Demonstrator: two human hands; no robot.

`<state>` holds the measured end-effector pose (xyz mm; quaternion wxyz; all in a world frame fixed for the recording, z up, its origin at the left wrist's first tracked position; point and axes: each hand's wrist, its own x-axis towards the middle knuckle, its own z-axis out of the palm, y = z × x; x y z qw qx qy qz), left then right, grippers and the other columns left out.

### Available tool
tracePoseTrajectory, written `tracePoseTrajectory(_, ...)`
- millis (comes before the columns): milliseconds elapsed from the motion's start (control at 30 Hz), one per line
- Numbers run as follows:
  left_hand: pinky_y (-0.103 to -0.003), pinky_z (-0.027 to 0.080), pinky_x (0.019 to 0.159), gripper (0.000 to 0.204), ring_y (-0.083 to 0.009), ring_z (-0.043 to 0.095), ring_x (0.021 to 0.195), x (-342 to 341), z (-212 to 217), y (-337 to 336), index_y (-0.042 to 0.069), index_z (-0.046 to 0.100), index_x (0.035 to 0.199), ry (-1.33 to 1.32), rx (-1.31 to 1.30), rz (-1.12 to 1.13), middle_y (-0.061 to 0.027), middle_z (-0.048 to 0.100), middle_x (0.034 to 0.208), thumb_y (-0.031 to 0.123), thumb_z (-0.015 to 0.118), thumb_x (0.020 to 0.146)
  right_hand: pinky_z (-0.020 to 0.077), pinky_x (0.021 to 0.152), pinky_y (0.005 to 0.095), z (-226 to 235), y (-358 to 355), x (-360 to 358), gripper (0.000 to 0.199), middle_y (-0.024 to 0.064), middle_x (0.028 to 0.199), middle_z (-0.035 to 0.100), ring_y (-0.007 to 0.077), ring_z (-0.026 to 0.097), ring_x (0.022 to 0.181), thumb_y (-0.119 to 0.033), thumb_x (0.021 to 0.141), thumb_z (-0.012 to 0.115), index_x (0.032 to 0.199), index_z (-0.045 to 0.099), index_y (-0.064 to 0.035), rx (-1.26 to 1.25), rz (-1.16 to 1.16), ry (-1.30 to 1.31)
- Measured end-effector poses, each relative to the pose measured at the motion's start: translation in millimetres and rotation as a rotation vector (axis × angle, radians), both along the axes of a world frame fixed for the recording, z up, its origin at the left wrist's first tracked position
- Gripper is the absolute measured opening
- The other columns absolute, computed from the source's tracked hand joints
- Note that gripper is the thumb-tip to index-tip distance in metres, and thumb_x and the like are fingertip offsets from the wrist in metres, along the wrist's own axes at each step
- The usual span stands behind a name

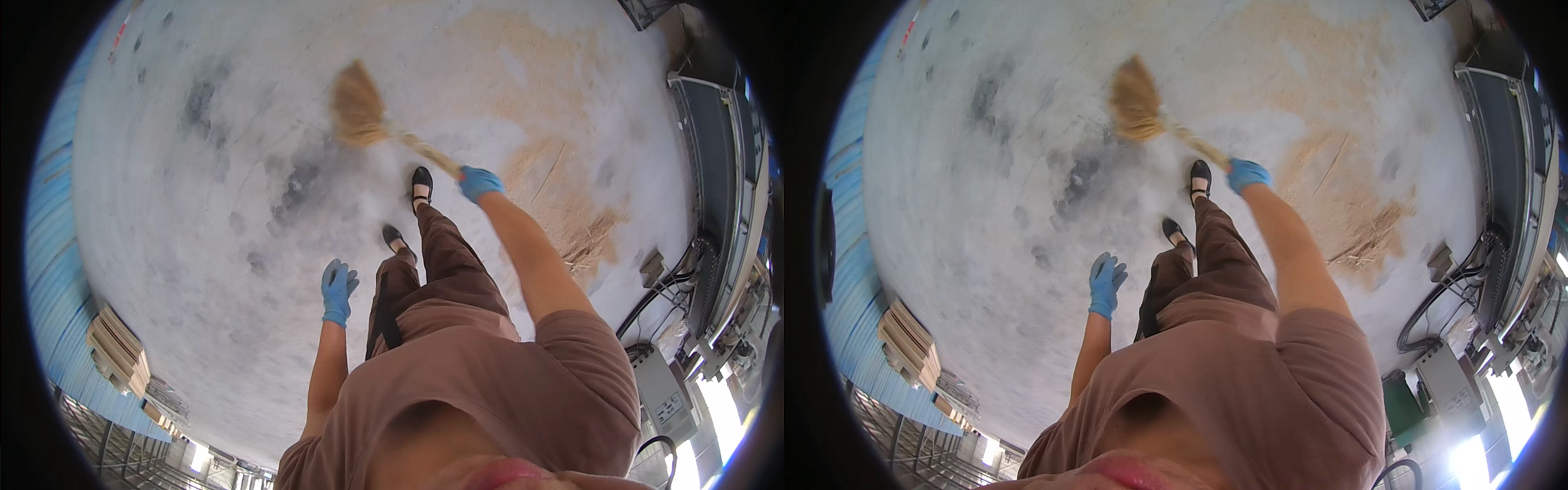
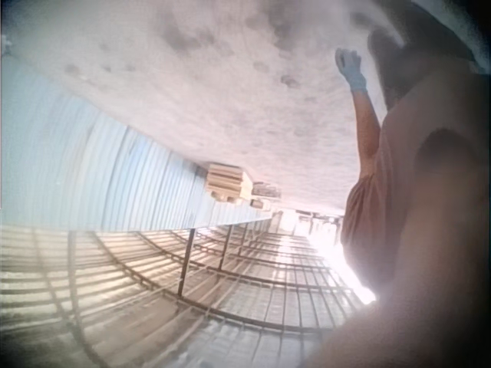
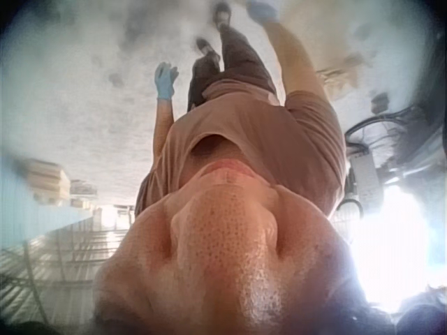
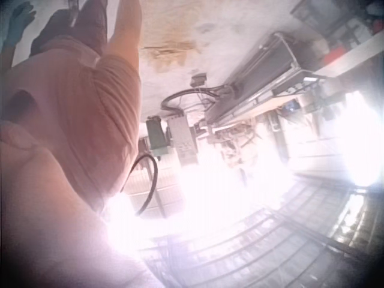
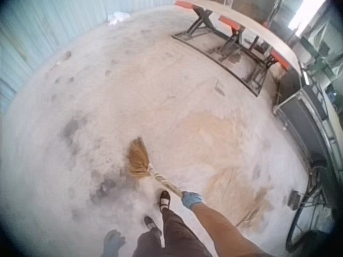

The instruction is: The person sweeps sawdust and debris on a concrete floor using a broom and dustpan. They gather the debris into piles and sweep it into the dustpan, then walk to a larger pile to add the collected debris.

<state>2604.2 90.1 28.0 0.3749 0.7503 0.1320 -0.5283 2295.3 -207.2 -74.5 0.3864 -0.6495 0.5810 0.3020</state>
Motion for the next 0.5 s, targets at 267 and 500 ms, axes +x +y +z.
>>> tracePoseTrajectory(267, -0.042, 0.058, 0.076, 0.043, -0.0279, 0.067, 0.089, 30.7, -33.4, -21.9, 0.012, 0.053, 0.128, 0.025, 0.147, -0.065, -0.0074, 0.06, 0.111, 0.019, 0.068, 0.087, 0.0516, 0.085, 0.0494, 81.0, 9.7, -199.1, 0.036, 0.0216, 0.108, 0.068, 0.0386, 0.065, 0.103, -0.032, 0.09, 0.052, 0.12, 0.062, -0.0137, 0.002, -0.46, 0.318)
tracePoseTrajectory(500, -0.04, 0.057, 0.072, 0.045, -0.0287, 0.066, 0.087, 99.4, -65.8, -62.8, 0.011, 0.051, 0.128, 0.043, 0.188, -0.098, -0.0086, 0.06, 0.11, 0.02, 0.068, 0.087, 0.0552, 0.058, 0.0393, 173.0, 39.5, -218.1, 0.059, 0.019, 0.093, 0.071, 0.0276, 0.07, 0.064, -0.032, 0.084, 0.065, 0.139, 0.054, -0.0139, -0.16, -0.725, 0.184)
